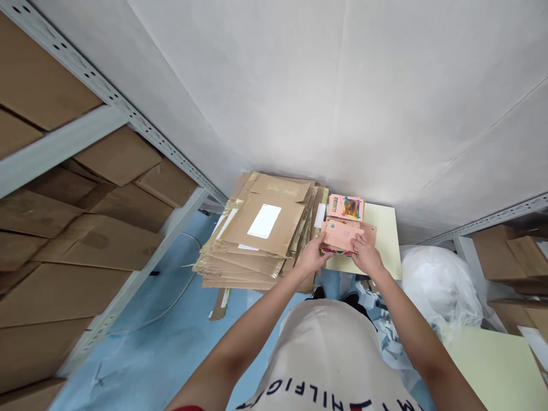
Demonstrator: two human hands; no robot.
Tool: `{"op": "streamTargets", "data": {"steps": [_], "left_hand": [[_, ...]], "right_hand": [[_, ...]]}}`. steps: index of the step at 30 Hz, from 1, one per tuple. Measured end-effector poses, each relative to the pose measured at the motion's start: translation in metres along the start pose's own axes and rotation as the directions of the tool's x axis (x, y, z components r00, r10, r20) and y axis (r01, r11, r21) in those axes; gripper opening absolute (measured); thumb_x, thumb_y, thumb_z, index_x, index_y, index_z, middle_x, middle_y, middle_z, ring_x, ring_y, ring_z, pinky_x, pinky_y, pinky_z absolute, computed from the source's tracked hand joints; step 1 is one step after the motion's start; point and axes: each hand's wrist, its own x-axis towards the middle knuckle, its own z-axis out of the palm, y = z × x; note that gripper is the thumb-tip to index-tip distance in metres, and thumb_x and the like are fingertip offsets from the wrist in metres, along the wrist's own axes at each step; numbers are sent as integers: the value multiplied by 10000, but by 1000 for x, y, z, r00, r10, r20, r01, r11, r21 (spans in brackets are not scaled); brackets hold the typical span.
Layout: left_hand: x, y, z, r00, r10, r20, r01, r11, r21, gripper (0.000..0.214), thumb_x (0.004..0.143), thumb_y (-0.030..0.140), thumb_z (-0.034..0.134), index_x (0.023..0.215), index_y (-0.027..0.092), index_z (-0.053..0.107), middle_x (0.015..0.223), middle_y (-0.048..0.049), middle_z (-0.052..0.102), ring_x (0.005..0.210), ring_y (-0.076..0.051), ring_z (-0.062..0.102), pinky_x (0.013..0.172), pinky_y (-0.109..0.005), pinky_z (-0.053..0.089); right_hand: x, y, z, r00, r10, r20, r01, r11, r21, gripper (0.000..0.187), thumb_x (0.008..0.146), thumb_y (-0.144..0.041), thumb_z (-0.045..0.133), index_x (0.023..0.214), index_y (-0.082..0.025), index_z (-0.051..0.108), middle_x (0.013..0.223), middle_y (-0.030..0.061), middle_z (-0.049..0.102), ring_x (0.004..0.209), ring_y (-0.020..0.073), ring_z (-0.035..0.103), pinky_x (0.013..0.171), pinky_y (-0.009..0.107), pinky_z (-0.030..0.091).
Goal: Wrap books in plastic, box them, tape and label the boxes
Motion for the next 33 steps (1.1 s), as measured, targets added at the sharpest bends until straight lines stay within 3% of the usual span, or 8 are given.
{"op": "streamTargets", "data": {"steps": [6, 11, 17, 21, 24, 27, 30, 33], "left_hand": [[7, 9, -1, 990, 140, -6, -131, 938, 321, 515, 772, 217, 733, 1273, 178, 622, 1401, -164, 576, 1336, -345, 494, 1109, -495, 384], [3, 18, -4, 946, 242, 217, -315, 848, 426, 182, 890, 198, 602, 1011, 244, 730, 1129, -95, 707, 1131, -273, 606, 1042, -454, 397], [10, 31, -4, 940, 301, 164, -338, 889, 309, 232, 953, 267, 514, 992, 235, 741, 1034, -95, 728, 1015, -245, 640, 959, -395, 436], [15, 57, 5, 936, 347, 53, -350, 933, 78, 297, 958, 402, 502, 953, 222, 739, 981, -94, 718, 975, -234, 643, 924, -370, 476], [16, 81, 28, 951, 300, 75, -292, 951, -101, 360, 910, 517, 545, 874, 212, 734, 907, -79, 712, 895, -221, 640, 858, -352, 508], [12, 98, 67, 962, 201, 182, -143, 946, -290, 420, 832, 596, 613, 829, 192, 729, 857, -68, 707, 821, -203, 638, 768, -319, 523], [1, 110, 113, 930, 118, 349, 30, 920, -391, 458, 771, 619, 671, 854, 173, 737, 857, -66, 728, 788, -195, 648, 733, -308, 529], [-18, 125, 159, 876, 80, 475, 141, 901, -411, 473, 724, 619, 717, 855, 165, 747, 851, -64, 751, 776, -198, 661, 745, -318, 534]], "right_hand": [[-4, 5, -2, 999, -53, 7, 52, 998, 19, 398, 839, -89, 540, 1227, -149, 611, 1395, 155, 567, 1404, 278, 436, 1061, 428, 479], [-11, 3, -8, 998, -64, 8, 64, 996, 63, 352, 825, -98, 550, 1152, -167, 661, 1320, 141, 623, 1313, 276, 532, 1033, 430, 501], [-29, 11, -22, 978, 60, -198, 10, 942, 337, 384, 889, -198, 543, 1258, -218, 646, 1347, 103, 630, 1338, 262, 535, 1131, 455, 432], [-54, 26, -34, 894, 301, -332, -33, 782, 622, 701, 849, -402, 658, 1482, -219, 419, 1482, 144, 511, 1375, 282, 492, 1129, 487, 424], [-79, 38, -39, 850, 442, -287, -9, 556, 831, 878, 792, -554, 705, 1520, -247, 322, 1475, 152, 515, 1321, 281, 550, 1066, 476, 486], [-111, 47, -40, 841, 493, -223, 48, 344, 938, 818, 736, -652, 720, 1399, -244, 468, 1323, 123, 652, 1186, 281, 649, 999, 479, 537], [-154, 54, -39, 787, 579, -213, 73, 256, 964, 638, 731, -654, 728, 1194, -233, 607, 1190, 100, 727, 1102, 288, 691, 955, 478, 563], [-207, 62, -40, 648, 722, -244, 109, 229, 967, 593, 730, -626, 746, 1162, -239, 621, 1167, 91, 735, 1082, 276, 697, 937, 450, 574]]}}
